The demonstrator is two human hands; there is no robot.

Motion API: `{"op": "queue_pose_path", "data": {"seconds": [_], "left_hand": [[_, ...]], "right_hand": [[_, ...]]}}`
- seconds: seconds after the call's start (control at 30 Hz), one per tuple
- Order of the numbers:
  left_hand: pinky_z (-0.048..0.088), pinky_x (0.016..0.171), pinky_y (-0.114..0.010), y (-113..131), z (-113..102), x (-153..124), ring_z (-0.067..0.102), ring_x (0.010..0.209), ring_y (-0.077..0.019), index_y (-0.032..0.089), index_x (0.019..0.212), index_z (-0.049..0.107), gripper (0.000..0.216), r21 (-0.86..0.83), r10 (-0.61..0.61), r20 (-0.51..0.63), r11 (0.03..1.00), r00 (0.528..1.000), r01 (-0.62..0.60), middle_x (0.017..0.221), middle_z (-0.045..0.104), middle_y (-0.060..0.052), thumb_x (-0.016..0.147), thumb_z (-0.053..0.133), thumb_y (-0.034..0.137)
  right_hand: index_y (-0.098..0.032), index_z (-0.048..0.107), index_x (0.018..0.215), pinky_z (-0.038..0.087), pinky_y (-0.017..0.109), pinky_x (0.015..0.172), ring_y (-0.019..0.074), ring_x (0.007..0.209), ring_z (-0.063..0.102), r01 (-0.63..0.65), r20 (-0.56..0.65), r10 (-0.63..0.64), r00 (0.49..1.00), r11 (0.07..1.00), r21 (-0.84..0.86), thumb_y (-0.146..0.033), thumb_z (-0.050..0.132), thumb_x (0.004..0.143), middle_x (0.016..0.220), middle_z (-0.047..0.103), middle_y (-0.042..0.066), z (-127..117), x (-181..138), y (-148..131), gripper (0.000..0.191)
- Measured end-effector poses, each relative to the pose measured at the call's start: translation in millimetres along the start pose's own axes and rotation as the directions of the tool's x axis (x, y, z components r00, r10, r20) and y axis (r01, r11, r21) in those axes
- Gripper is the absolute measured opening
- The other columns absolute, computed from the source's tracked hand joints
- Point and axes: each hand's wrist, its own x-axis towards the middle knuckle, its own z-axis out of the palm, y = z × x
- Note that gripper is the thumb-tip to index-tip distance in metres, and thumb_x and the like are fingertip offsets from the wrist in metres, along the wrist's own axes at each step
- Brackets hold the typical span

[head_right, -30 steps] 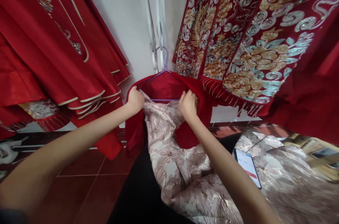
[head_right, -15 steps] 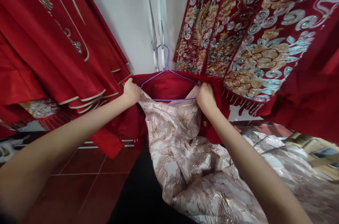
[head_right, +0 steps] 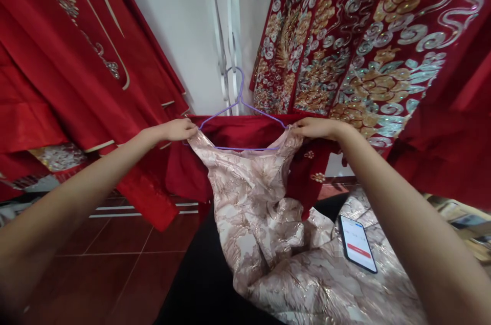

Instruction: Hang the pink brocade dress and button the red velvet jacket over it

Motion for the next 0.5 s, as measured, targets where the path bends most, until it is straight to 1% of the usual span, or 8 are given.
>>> {"op": "queue_pose_path", "data": {"seconds": [0.07, 0.1, 0.17, 0.23, 0.3, 0.37, 0.47, 0.5], "left_hand": [[0.043, 0.072, -0.025, -9, -5, -12, 0.058, 0.065, -0.0186, 0.02, 0.054, 0.062, 0.028, -0.159, -0.024, 0.018, 0.987, 1.0, 0.027, 0.06, 0.063, -0.003, 0.073, 0.061, 0.041], [0.042, 0.068, -0.024, -13, -4, -20, 0.058, 0.064, -0.018, 0.02, 0.059, 0.065, 0.026, -0.236, -0.013, 0.001, 0.972, 1.0, 0.012, 0.062, 0.064, -0.003, 0.072, 0.063, 0.043], [0.042, 0.066, -0.023, -20, 1, -34, 0.059, 0.067, -0.0182, 0.02, 0.07, 0.07, 0.025, -0.331, 0.03, -0.082, 0.942, 0.996, -0.055, 0.069, 0.068, -0.003, 0.072, 0.065, 0.045], [0.042, 0.07, -0.023, -22, 10, -47, 0.062, 0.074, -0.0204, 0.021, 0.083, 0.073, 0.028, -0.316, 0.051, -0.22, 0.941, 0.974, -0.121, 0.082, 0.072, -0.004, 0.077, 0.061, 0.045], [0.042, 0.075, -0.025, -21, 22, -56, 0.064, 0.083, -0.0231, 0.022, 0.096, 0.073, 0.031, -0.237, 0.029, -0.376, 0.963, 0.926, -0.126, 0.094, 0.072, -0.005, 0.082, 0.055, 0.044], [0.042, 0.078, -0.027, -21, 36, -63, 0.064, 0.086, -0.0253, 0.023, 0.105, 0.071, 0.034, -0.187, -0.048, -0.497, 0.981, 0.867, -0.053, 0.097, 0.072, -0.007, 0.085, 0.052, 0.043], [0.042, 0.078, -0.03, -25, 66, -79, 0.064, 0.087, -0.0274, 0.022, 0.109, 0.069, 0.035, -0.224, -0.228, -0.602, 0.968, 0.765, 0.112, 0.09, 0.072, -0.01, 0.085, 0.052, 0.041], [0.042, 0.078, -0.031, -28, 78, -85, 0.064, 0.088, -0.0281, 0.022, 0.107, 0.069, 0.034, -0.271, -0.289, -0.608, 0.951, 0.74, 0.149, 0.086, 0.072, -0.011, 0.084, 0.053, 0.041]], "right_hand": [[-0.019, 0.072, 0.09, 0.053, 0.031, 0.072, 0.0203, 0.082, 0.065, 0.058, 0.0, -0.06, 0.998, 0.965, 0.256, -0.034, 0.064, 0.073, 0.093, 0.071, 0.007, 4, -13, 6, 0.025], [-0.019, 0.071, 0.095, 0.052, 0.031, 0.072, 0.0206, 0.085, 0.065, 0.08, -0.033, -0.073, 0.997, 0.93, 0.358, -0.036, 0.066, 0.072, 0.097, 0.071, 0.008, 8, -17, 8, 0.029], [-0.018, 0.07, 0.1, 0.052, 0.03, 0.073, 0.0198, 0.086, 0.065, 0.121, -0.137, -0.061, 0.989, 0.863, 0.491, -0.034, 0.069, 0.07, 0.1, 0.07, 0.009, 18, -20, 13, 0.034], [-0.017, 0.071, 0.099, 0.052, 0.029, 0.074, 0.0177, 0.083, 0.065, 0.149, -0.245, -0.011, 0.97, 0.82, 0.553, -0.031, 0.071, 0.068, 0.1, 0.07, 0.009, 28, -17, 17, 0.034], [-0.016, 0.072, 0.097, 0.051, 0.028, 0.076, 0.016, 0.082, 0.065, 0.173, -0.335, 0.038, 0.942, 0.797, 0.579, -0.029, 0.071, 0.07, 0.101, 0.07, 0.01, 36, -12, 24, 0.031], [-0.014, 0.071, 0.098, 0.05, 0.027, 0.079, 0.0159, 0.086, 0.065, 0.207, -0.436, 0.088, 0.896, 0.785, 0.583, -0.028, 0.068, 0.072, 0.105, 0.069, 0.012, 44, -9, 35, 0.03], [-0.014, 0.072, 0.093, 0.051, 0.028, 0.077, 0.0181, 0.085, 0.065, 0.181, -0.576, 0.268, 0.772, 0.776, 0.604, -0.027, 0.067, 0.072, 0.103, 0.069, 0.013, 66, -14, 56, 0.025], [-0.015, 0.072, 0.089, 0.053, 0.03, 0.074, 0.0194, 0.08, 0.065, 0.132, -0.569, 0.353, 0.743, 0.756, 0.641, -0.028, 0.068, 0.07, 0.097, 0.071, 0.011, 77, -18, 64, 0.023]]}}
